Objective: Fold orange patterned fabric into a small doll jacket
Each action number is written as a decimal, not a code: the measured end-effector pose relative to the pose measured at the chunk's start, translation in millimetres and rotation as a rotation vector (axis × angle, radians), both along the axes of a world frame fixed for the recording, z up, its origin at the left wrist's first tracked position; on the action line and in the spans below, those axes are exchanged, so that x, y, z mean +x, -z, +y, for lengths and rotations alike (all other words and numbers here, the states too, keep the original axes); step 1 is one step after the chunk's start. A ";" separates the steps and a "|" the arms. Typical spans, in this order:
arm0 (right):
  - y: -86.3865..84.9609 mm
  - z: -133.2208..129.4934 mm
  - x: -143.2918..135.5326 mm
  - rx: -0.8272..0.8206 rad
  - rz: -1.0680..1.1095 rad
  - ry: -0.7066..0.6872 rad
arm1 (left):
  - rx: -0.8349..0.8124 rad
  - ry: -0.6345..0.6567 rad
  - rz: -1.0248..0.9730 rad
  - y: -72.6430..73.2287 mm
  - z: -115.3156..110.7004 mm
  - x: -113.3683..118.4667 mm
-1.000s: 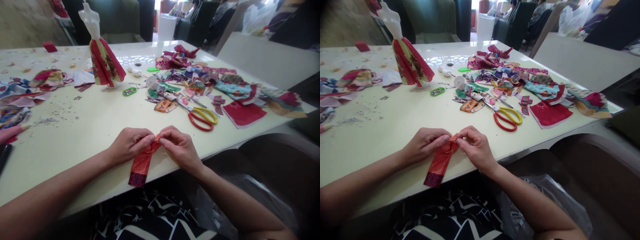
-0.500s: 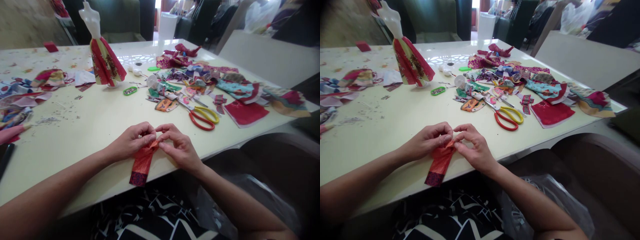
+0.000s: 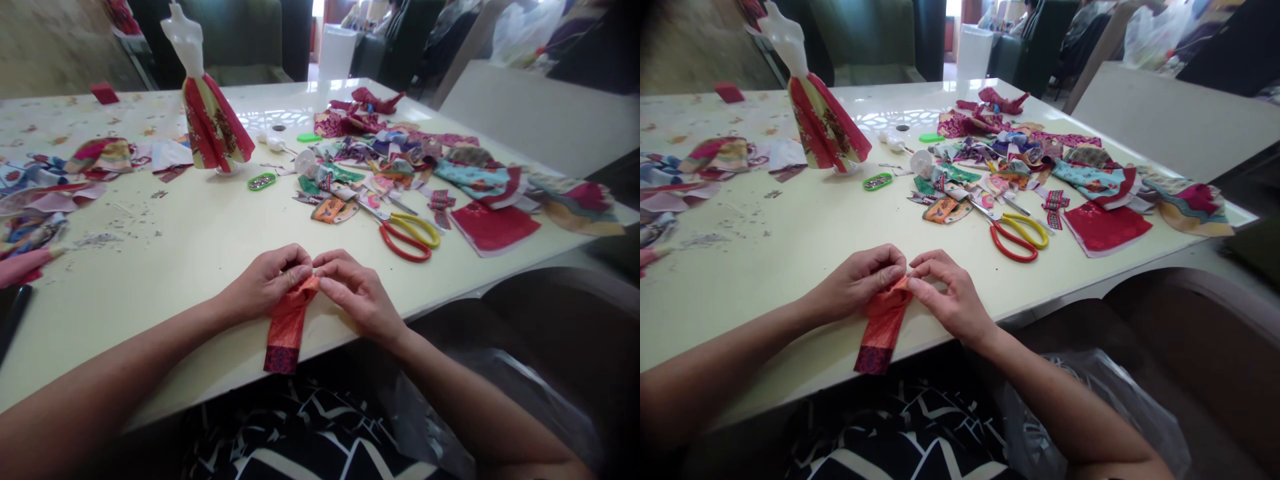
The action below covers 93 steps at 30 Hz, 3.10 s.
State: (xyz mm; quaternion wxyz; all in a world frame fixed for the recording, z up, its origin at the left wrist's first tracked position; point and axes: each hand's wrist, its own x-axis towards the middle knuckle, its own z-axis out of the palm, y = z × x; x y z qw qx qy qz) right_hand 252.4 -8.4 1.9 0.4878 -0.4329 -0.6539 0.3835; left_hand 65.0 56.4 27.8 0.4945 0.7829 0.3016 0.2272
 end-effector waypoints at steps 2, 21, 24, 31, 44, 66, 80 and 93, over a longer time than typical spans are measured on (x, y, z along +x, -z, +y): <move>1.0 0.9 -0.7 -0.005 0.011 0.005 | 0.014 0.008 0.003 1.3 0.3 0.4; 8.0 2.2 2.2 -0.053 0.125 -0.036 | 0.107 -0.108 0.009 11.0 -2.4 0.2; 9.3 2.7 2.1 -0.065 0.142 0.005 | 0.110 -0.145 -0.061 8.8 -6.1 -0.2; 11.4 1.0 3.4 -0.057 0.127 0.033 | 0.266 -0.094 -0.020 5.1 -9.1 3.7; 3.8 -2.0 -4.2 -0.040 0.014 0.114 | 0.313 -0.055 0.020 5.6 -2.8 1.2; -1.4 15.5 18.8 0.314 -0.717 0.275 | 0.887 0.171 0.290 20.2 18.0 -13.3; -0.3 -3.0 42.6 0.383 -1.158 -0.082 | 0.815 0.260 0.264 15.8 38.1 -30.1; -9.6 -4.9 36.4 0.475 -1.034 -0.145 | 0.861 0.332 0.257 10.4 40.9 -33.7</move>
